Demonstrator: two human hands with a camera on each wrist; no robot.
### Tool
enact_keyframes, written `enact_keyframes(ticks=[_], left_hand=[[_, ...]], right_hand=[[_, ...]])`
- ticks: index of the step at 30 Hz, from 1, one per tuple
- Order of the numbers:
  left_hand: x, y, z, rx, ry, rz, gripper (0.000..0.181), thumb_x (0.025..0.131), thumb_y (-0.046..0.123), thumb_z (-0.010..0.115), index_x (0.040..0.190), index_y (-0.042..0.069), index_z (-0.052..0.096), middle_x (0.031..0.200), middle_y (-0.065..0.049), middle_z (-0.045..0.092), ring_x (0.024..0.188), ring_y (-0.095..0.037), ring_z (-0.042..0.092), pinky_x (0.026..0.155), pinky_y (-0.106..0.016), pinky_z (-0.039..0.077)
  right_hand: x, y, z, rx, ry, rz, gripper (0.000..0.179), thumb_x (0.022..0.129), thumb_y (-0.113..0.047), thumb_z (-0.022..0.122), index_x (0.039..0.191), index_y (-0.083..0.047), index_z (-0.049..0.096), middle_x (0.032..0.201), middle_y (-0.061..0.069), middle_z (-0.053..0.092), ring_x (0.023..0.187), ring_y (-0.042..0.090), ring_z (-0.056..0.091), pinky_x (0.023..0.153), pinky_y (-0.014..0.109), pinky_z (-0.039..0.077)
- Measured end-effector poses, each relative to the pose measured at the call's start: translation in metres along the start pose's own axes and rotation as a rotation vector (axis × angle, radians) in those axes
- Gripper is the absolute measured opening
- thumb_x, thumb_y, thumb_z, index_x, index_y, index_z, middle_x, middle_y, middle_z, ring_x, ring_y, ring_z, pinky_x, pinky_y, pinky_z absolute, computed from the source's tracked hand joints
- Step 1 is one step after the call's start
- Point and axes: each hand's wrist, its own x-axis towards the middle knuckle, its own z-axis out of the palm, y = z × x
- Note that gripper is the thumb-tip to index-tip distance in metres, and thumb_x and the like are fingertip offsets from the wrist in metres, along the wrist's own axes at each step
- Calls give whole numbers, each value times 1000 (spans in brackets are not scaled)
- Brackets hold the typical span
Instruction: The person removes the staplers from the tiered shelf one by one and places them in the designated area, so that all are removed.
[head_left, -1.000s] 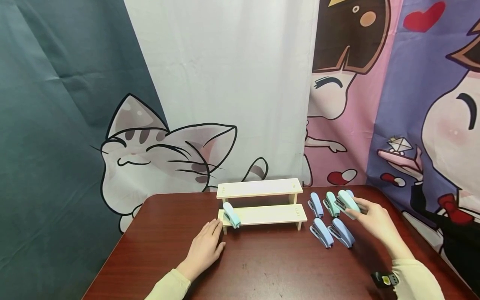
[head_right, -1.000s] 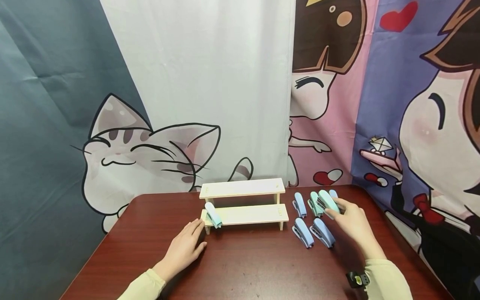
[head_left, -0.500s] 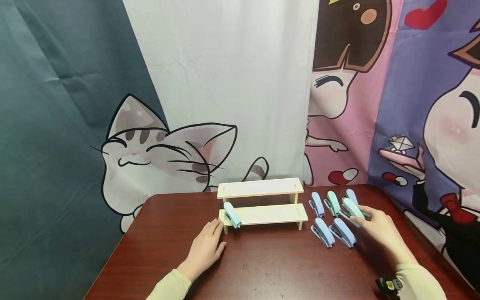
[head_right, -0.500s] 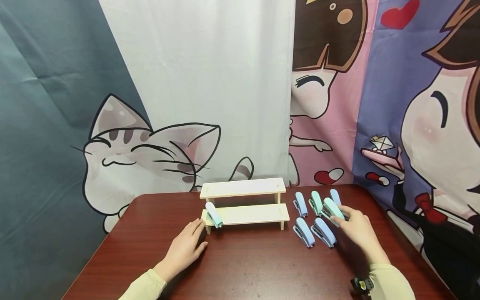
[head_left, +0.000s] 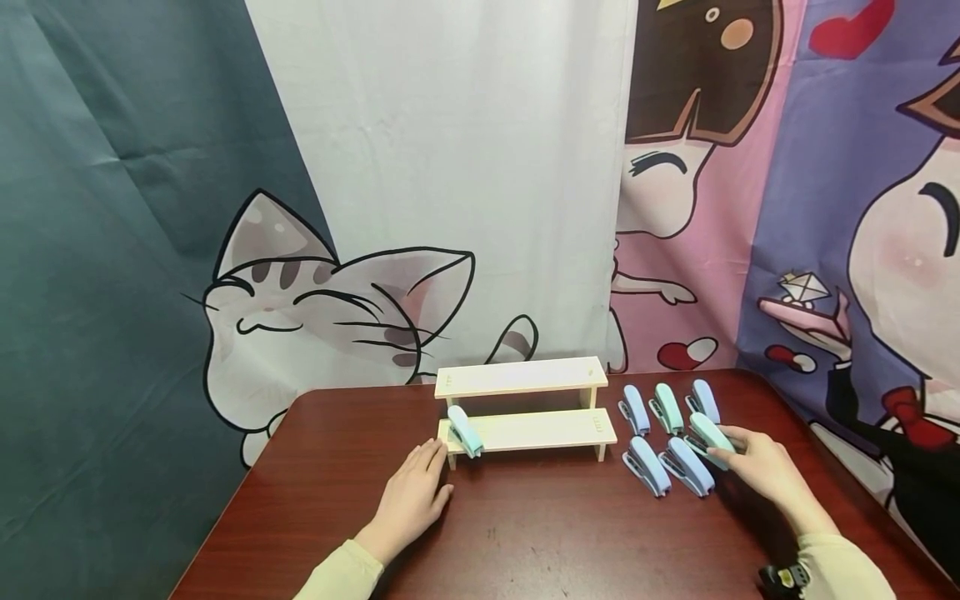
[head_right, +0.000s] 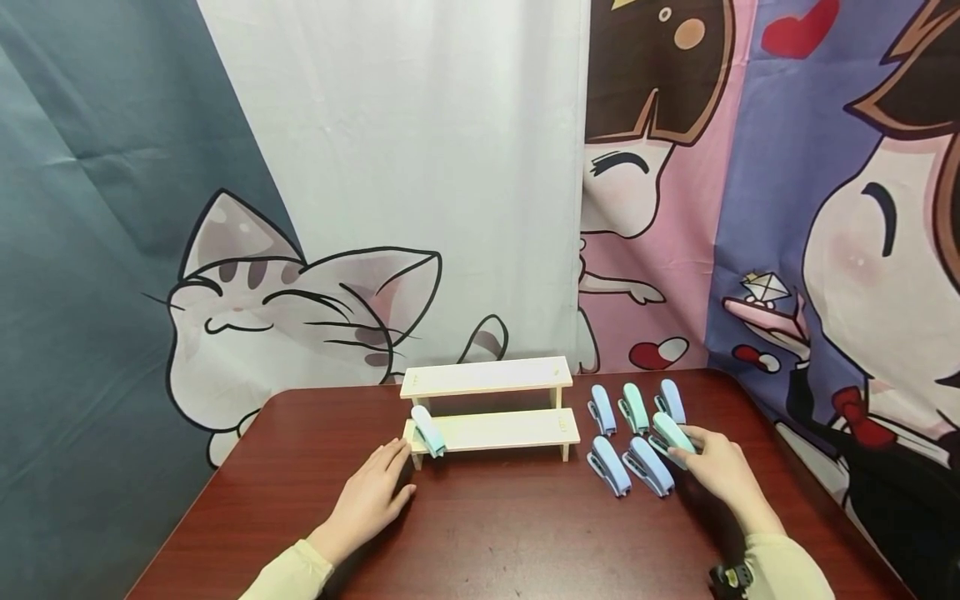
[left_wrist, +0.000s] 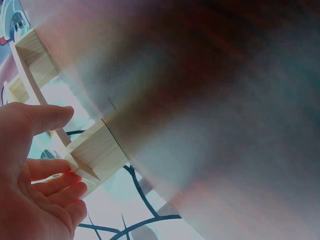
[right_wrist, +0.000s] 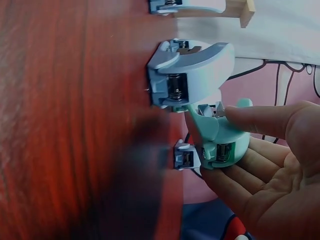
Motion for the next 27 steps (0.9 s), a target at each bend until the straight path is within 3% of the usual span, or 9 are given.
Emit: enact_keyframes(ticks=[13,27], left_hand=[[0,0,2,2,-8,-6,58,89,22,77,134,-8,58,138,-23,57,134,-37,51,115,-47,37],[0,0,1,-5,-6,-6,58,88,21,78,134,-9,58,138,-24,57,133,-37,51,114,-49,39]], right_hand=[[0,6,3,-11,-21,-7,52,89,-25,77,121,13,63,101,29,70,88,34,66,66,39,50],[-4,8,3,5,-38,15,55,90,-26,76,124,13,60,98,25,70,78,23,63,62,34,47]])
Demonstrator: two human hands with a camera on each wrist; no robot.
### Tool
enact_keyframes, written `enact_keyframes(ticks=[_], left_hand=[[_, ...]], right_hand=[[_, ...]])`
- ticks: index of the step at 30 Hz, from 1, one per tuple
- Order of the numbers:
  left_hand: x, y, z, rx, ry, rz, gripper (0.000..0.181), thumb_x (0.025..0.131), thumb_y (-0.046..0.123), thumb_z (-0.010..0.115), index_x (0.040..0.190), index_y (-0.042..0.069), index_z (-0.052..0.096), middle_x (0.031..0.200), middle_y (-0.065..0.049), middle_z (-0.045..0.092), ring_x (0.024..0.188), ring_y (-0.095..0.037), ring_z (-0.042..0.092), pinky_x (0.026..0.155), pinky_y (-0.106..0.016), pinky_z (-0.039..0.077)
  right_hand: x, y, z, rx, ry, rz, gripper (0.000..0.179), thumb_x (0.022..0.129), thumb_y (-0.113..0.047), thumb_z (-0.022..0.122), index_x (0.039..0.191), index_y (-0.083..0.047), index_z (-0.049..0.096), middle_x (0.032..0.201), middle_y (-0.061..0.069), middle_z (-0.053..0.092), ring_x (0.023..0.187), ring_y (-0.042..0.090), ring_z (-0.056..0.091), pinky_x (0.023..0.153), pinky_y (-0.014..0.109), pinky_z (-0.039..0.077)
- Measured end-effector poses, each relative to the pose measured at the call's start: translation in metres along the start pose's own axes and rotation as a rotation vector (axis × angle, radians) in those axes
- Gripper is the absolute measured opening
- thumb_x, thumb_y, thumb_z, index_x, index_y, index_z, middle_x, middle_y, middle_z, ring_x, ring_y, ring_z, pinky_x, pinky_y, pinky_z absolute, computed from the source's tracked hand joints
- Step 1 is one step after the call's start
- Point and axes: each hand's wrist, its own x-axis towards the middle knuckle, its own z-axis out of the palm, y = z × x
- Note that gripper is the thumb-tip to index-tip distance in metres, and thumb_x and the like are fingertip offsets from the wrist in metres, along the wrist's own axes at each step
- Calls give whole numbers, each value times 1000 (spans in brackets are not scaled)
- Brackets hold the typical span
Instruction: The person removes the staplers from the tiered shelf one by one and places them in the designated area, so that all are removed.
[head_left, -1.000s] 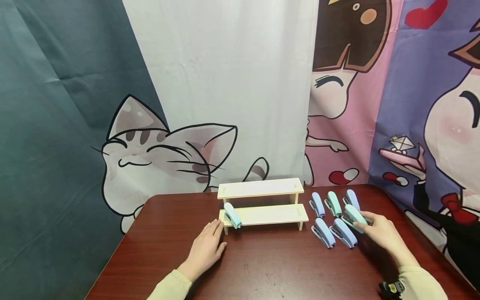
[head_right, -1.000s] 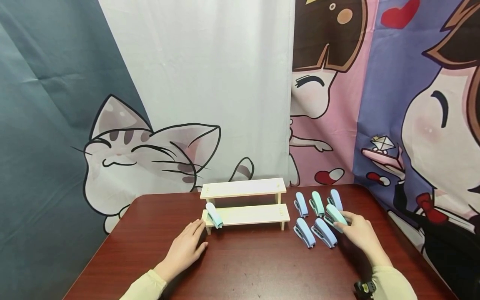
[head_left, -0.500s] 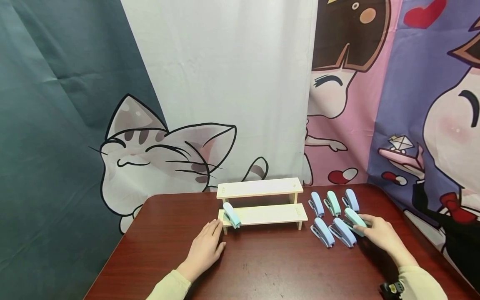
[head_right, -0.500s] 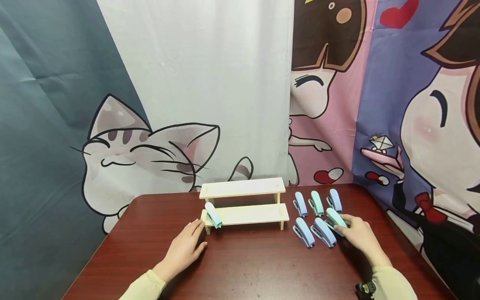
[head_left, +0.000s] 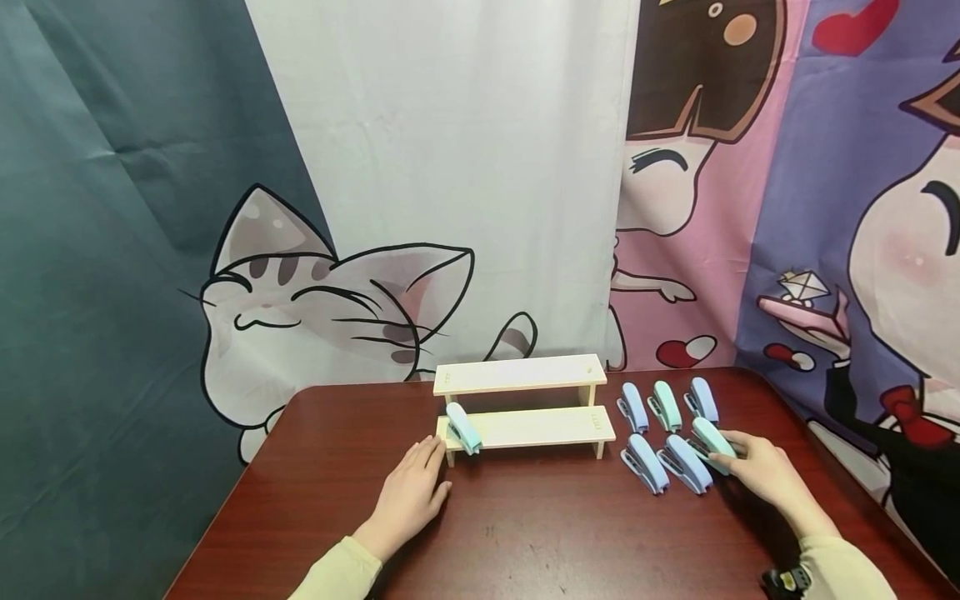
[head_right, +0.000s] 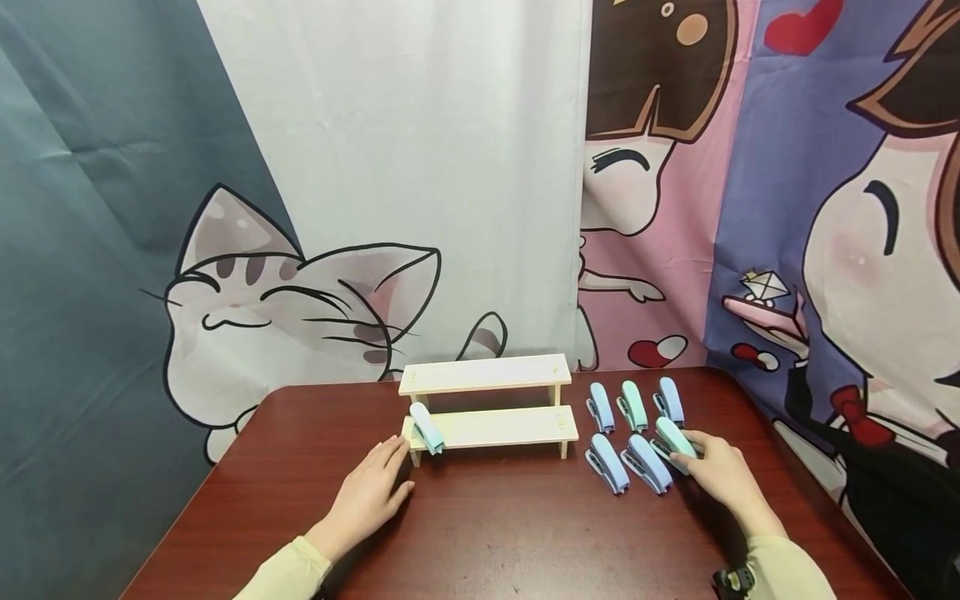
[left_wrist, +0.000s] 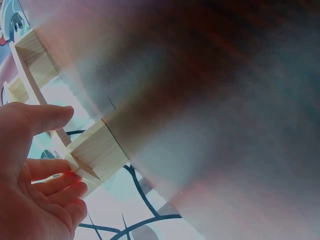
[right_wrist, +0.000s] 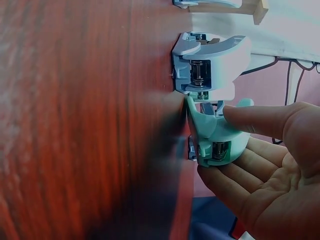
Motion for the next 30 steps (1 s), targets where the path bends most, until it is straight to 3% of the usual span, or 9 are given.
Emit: enact_keyframes(ticks=[11,20,30], left_hand=[[-1,0,-3,2,19,10,58,87,20,79,133,-10,59,137,-24,58,133,-37,52,114,-48,39],[-1,2,-3,12,10,6,58,87,21,79,133,-9,59,137,-23,58,133,-36,51,114,-47,39],[-1,1,0,20,8,5,58,88,22,78,133,-8,59,137,-22,58,134,-36,51,115,-46,38]], right_hand=[[-2,5,2,63,-54,15,59,91,-23,75,129,16,53,101,29,69,69,18,65,56,30,50],[-5,7,6,44,-40,9,54,89,-21,75,126,14,57,87,14,69,65,17,62,54,30,48],[-1,10,4,30,-80,20,58,90,-28,75,127,13,57,92,17,69,73,19,62,61,32,48]])
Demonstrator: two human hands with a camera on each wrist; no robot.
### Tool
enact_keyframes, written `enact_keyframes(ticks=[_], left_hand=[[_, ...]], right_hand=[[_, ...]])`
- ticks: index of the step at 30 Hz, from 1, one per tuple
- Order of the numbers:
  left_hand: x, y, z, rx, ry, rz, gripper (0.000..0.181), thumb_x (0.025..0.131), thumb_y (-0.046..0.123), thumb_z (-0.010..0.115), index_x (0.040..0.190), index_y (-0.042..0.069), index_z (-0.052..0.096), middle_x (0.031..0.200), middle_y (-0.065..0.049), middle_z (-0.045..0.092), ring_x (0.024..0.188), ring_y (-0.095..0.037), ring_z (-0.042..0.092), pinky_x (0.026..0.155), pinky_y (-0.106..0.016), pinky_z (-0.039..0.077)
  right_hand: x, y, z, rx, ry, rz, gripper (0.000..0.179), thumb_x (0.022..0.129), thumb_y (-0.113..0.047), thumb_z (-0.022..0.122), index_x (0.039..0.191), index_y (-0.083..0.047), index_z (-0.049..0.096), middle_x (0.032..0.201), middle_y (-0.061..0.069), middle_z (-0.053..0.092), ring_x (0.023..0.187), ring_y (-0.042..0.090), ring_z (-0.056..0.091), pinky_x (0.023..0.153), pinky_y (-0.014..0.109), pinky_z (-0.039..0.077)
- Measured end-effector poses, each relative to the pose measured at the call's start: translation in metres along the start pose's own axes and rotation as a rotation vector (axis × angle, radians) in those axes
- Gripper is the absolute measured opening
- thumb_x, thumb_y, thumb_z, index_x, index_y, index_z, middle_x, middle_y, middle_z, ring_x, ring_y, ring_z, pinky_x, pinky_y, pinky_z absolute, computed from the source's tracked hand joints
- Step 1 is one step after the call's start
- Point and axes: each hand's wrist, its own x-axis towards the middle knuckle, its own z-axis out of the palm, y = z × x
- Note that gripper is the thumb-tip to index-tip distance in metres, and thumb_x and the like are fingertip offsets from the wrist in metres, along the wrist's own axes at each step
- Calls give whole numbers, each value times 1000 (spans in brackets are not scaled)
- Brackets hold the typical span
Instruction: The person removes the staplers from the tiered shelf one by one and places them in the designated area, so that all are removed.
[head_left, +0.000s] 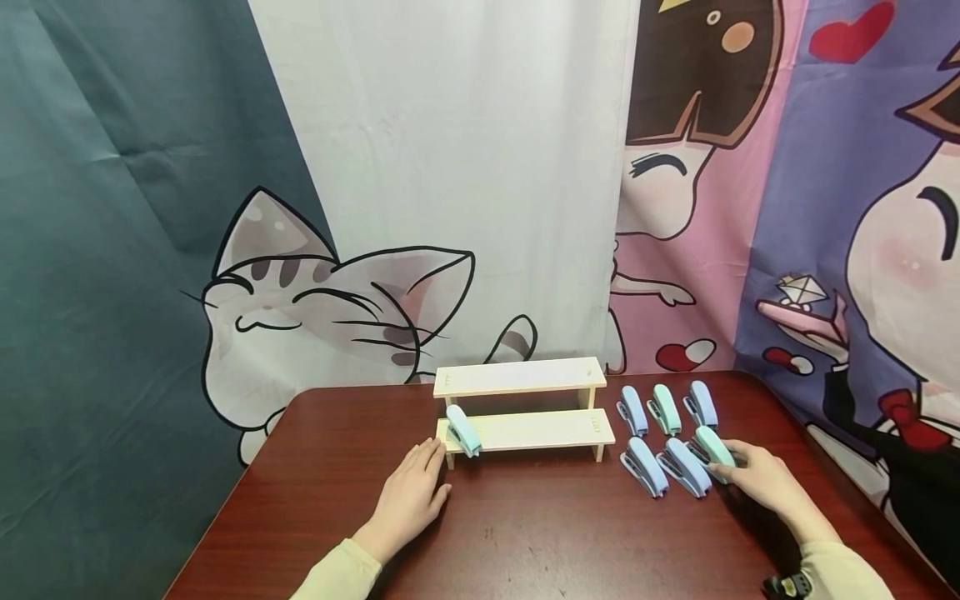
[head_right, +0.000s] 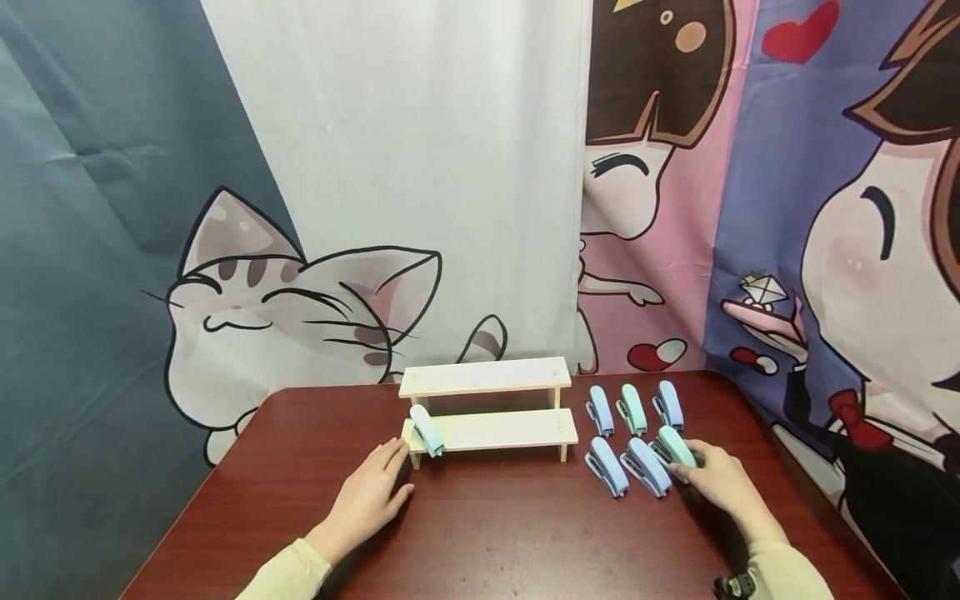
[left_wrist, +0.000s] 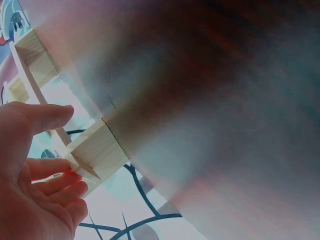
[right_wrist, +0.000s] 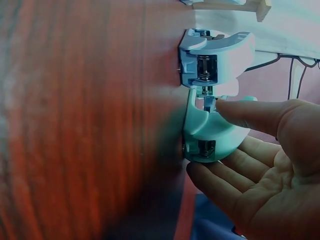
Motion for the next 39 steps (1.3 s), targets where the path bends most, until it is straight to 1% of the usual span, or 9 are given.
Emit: enact_keyframes(ticks=[5,9,12,13,15,19,26,33,39], left_hand=[[-1,0,0,-2,4,1,58,87,21,79,133,-8,59,137,-23,58,133,-36,52,114,-47,39],[-1,0,1,-1,16,8,58,86,21,79,132,-9,60,137,-23,58,132,-36,53,113,-47,40],[-1,0,1,2,23,8,58,86,21,80,132,-8,60,137,-23,59,132,-36,53,113,-47,40],[-1,0,0,2,23,7,58,86,21,80,132,-8,60,137,-23,59,132,-36,53,113,-47,40],[-2,0,0,0,17,4,58,86,20,80,132,-9,60,137,-23,58,132,-36,53,113,-47,40],[-2,-1,0,-4,3,0,58,87,21,79,133,-8,59,137,-23,58,132,-36,52,114,-47,40],[-4,-2,2,-9,-5,3,58,87,22,79,133,-7,60,137,-22,59,133,-35,52,114,-46,40],[-2,-2,1,-5,11,15,59,86,22,79,133,-8,59,137,-23,59,132,-36,53,112,-48,41],[-2,-2,2,-6,-5,1,59,87,22,78,134,-7,59,139,-22,57,133,-35,52,114,-47,40]], right_hand=[[2,-2,-5,-26,-15,1,62,91,-34,74,129,12,57,103,26,69,89,28,64,72,41,50],[0,-7,-9,-28,16,-21,64,91,-35,74,131,12,56,113,32,67,102,43,66,83,57,51],[-2,-14,-12,-27,51,-53,63,92,-35,74,131,11,57,116,33,66,109,48,64,87,64,49],[-3,-17,-13,-23,58,-61,62,92,-34,73,131,12,57,116,32,66,109,48,64,86,64,50],[-5,-23,-16,-13,72,-71,62,93,-34,73,132,12,56,117,31,67,108,47,65,85,60,53],[-7,-35,-20,4,86,-66,63,94,-34,71,134,12,54,121,32,65,110,48,64,82,56,56],[-9,-52,-20,16,118,-78,63,95,-36,70,135,10,55,119,33,65,110,48,64,85,61,54],[-6,-67,-14,46,131,-116,61,96,-37,70,136,6,57,128,29,62,113,46,64,86,56,56],[-1,-81,0,71,138,-135,57,94,-35,72,135,4,60,125,26,65,111,42,65,87,55,56]])
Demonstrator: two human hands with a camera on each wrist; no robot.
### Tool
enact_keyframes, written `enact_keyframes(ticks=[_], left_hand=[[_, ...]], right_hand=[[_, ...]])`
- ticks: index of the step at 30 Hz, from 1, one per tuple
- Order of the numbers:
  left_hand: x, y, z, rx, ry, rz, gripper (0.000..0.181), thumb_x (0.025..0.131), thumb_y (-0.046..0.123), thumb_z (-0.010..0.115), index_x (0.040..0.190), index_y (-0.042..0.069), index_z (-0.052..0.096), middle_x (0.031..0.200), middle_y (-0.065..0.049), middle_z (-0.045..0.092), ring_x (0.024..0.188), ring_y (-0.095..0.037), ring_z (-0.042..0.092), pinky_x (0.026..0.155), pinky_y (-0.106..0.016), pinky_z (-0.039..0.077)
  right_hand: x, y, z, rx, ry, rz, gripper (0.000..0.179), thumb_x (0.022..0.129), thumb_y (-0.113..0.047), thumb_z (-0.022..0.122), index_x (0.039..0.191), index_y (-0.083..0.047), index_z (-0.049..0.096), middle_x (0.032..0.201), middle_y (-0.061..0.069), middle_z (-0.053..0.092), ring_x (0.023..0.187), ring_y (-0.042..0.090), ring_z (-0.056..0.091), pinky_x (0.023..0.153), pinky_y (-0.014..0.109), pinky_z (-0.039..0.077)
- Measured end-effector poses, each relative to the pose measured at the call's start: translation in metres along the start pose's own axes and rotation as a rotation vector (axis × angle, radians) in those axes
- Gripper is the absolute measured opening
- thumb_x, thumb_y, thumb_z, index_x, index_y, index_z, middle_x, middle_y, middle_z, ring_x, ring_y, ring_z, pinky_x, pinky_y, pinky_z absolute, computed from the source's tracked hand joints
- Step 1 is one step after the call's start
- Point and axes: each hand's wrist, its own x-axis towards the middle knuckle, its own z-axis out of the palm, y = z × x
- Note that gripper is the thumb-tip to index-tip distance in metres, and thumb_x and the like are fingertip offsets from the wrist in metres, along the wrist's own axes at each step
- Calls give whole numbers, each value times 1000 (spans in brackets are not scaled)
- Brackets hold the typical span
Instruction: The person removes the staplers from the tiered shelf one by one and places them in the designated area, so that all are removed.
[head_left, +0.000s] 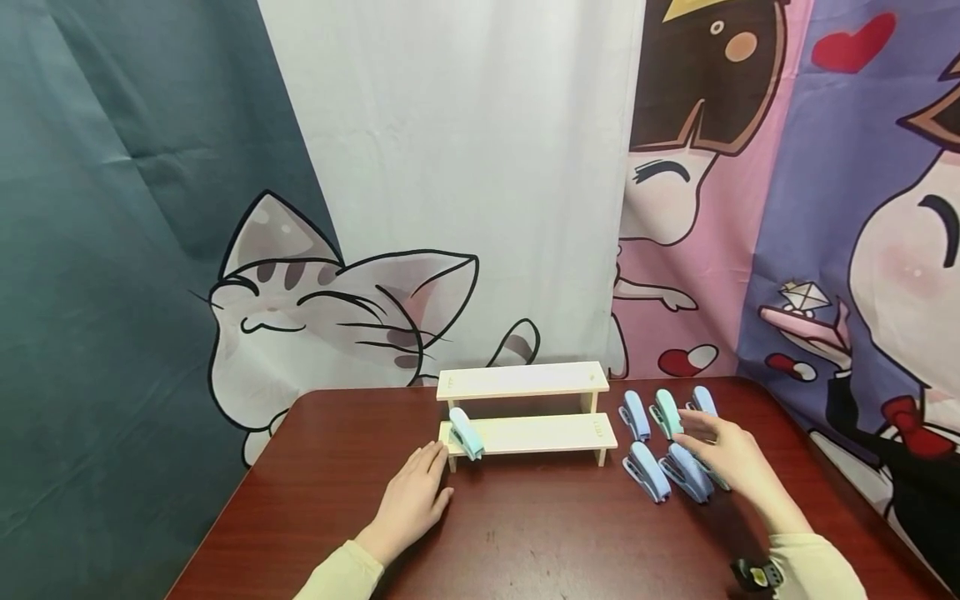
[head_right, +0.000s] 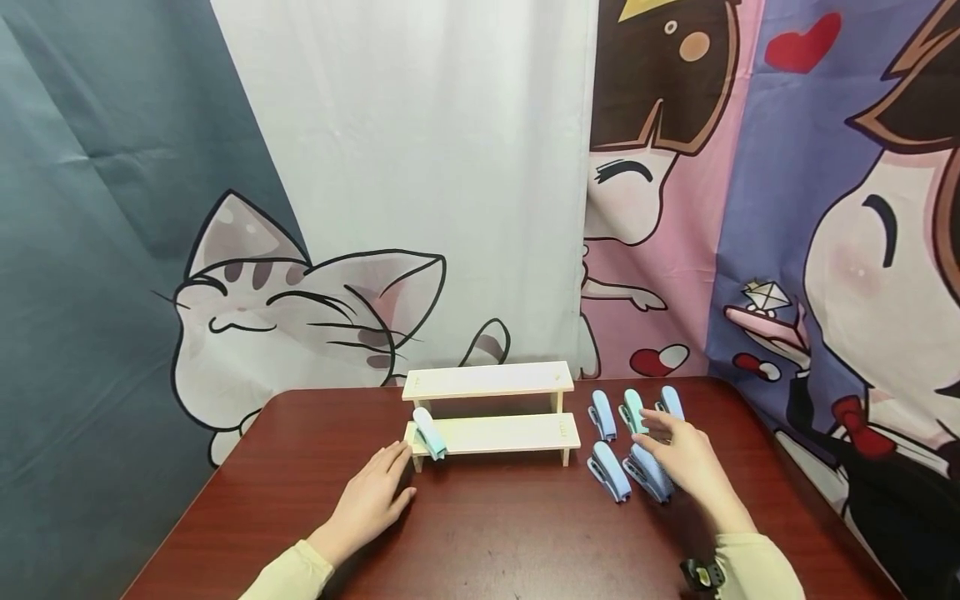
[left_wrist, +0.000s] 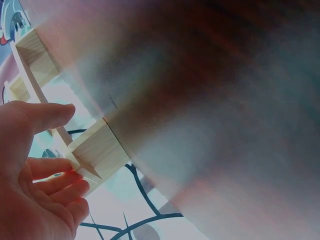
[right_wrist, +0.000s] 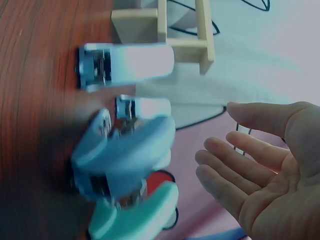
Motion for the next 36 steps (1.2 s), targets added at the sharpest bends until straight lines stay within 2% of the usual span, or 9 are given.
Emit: enact_keyframes(ticks=[10,17,24,28,33,36], left_hand=[[0,0,0,12,13,13,59,87,23,78,135,-6,59,139,-21,57,132,-35,53,114,-46,40],[1,1,-1,17,26,17,59,86,22,80,133,-7,60,137,-22,59,131,-35,54,113,-45,41],[1,2,-3,-7,5,0,58,86,20,79,133,-8,59,137,-23,58,132,-36,53,113,-47,41],[-1,1,-3,-7,24,7,58,85,20,80,132,-8,60,136,-23,59,131,-36,54,111,-47,43],[-1,1,-2,0,59,25,59,83,20,82,130,-8,61,134,-23,60,128,-36,56,109,-48,45],[0,1,-2,1,59,28,58,83,19,82,130,-8,61,134,-23,60,128,-36,56,109,-48,45]], right_hand=[[15,-30,40,72,-16,-76,49,93,-26,74,132,2,63,122,20,69,107,35,69,85,47,58],[25,-56,69,120,-30,-103,42,93,-20,74,129,0,66,114,15,72,104,32,70,87,48,57],[32,-75,99,202,-67,-137,40,93,-21,74,126,-1,67,111,13,73,102,29,70,87,47,57],[36,-89,115,244,-79,-146,37,92,-18,75,124,-1,69,109,12,74,102,28,70,93,49,55],[38,-105,128,288,-100,-164,36,92,-16,75,123,0,69,110,12,74,102,29,70,93,48,55],[39,-113,135,303,-114,-175,35,92,-17,74,123,-1,69,111,12,73,103,29,70,93,48,55]])
